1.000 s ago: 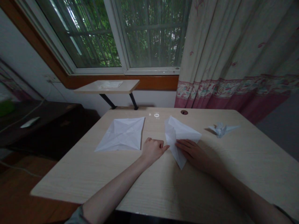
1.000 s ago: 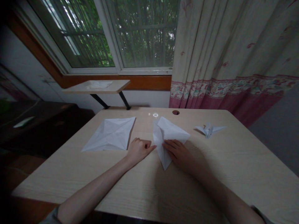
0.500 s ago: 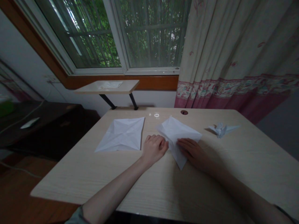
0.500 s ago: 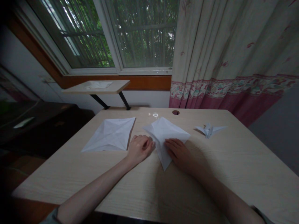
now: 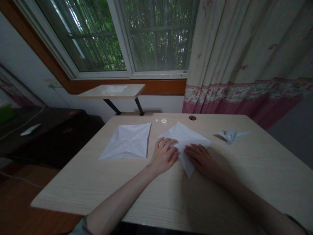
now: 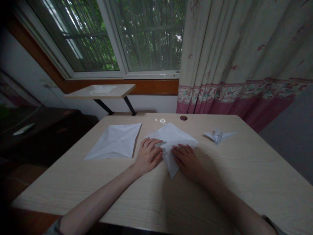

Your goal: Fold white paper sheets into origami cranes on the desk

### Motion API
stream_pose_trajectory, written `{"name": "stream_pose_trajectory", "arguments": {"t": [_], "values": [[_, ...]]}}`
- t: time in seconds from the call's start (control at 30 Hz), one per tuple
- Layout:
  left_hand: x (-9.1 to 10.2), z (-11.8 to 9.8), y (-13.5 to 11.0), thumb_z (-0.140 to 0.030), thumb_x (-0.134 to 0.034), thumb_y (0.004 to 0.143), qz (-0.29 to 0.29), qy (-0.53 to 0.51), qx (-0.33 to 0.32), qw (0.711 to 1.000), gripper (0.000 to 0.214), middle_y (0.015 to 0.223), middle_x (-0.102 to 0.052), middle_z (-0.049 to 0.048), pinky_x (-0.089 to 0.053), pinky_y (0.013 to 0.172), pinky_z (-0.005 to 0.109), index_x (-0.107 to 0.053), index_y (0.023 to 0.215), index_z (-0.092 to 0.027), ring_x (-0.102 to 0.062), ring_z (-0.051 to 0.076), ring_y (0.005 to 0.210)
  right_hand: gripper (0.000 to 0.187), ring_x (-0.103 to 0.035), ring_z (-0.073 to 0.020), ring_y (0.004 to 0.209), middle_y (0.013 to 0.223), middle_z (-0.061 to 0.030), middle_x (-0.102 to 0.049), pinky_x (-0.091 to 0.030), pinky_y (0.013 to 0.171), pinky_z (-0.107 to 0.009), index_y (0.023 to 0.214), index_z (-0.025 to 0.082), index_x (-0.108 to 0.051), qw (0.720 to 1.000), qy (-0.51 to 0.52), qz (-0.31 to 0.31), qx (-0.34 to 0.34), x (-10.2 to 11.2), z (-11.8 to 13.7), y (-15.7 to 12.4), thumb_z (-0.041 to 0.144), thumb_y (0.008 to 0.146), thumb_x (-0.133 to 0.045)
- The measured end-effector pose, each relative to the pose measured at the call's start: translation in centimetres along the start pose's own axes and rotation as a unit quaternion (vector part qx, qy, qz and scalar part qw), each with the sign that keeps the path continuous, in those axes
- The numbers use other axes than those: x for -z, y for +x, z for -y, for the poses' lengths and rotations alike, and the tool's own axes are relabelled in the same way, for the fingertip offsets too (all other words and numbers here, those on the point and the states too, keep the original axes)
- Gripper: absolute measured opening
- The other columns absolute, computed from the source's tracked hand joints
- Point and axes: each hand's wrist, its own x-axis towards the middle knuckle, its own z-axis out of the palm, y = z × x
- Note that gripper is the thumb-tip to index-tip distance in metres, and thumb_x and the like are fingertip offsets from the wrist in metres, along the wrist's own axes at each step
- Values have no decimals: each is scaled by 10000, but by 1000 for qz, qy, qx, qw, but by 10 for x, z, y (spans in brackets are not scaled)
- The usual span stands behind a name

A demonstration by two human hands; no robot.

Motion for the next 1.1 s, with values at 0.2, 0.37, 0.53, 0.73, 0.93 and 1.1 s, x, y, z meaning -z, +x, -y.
{"name": "stream_pose_trajectory", "arguments": {"t": [0.2,0.37,0.53,0.73,0.93,1.1], "values": [[1,1,1,-272,-450,1000,71,-26,-9,997,269,1055,-728,37,-303,1141,457,-698,913,-215,-634,199,1038,406,-495,-266,1326,1407,-66,-591,-359,1123,-586,1367,286,-574,1000,-8,6,-2,1,0,0,242,997,-413],[0,0,1,-270,-503,983,154,-79,-47,984,221,1075,-735,42,-462,987,347,-706,1037,-201,-658,198,1030,397,-509,-260,1314,1414,-64,-587,-362,1123,-570,1357,282,-582,1000,-6,3,0,-3,-3,-1,242,998,-420],[-2,0,-1,-289,-525,978,176,-104,-71,976,256,1202,-718,28,-454,1040,355,-684,1172,-238,-661,191,1099,415,-507,-254,1320,1421,-64,-581,-354,1130,-567,1369,286,-568,1000,-6,-1,-4,-3,-3,-1,228,987,-416],[-4,-1,-2,-301,-465,1020,144,-62,-57,986,280,1305,-673,20,-382,1150,353,-669,1202,-241,-631,158,1194,379,-526,-273,1311,1392,-90,-605,-323,1134,-611,1307,257,-613,999,-38,-7,-38,1,-3,0,239,1001,-389],[-6,-1,-1,-298,-455,1023,100,-24,-42,994,286,1265,-695,33,-353,1189,397,-670,1200,-231,-643,159,1179,388,-563,-256,1280,1373,-80,-623,-306,1143,-611,1322,274,-598,998,-37,-14,-41,3,-2,1,231,990,-402],[-9,3,-2,-325,-410,1041,71,7,-36,997,328,1293,-674,69,-350,1198,412,-671,1189,-193,-615,179,1224,417,-608,-236,1225,1340,-63,-649,-304,1155,-596,1356,299,-571,999,-23,-29,-39,6,0,3,208,987,-400]]}}
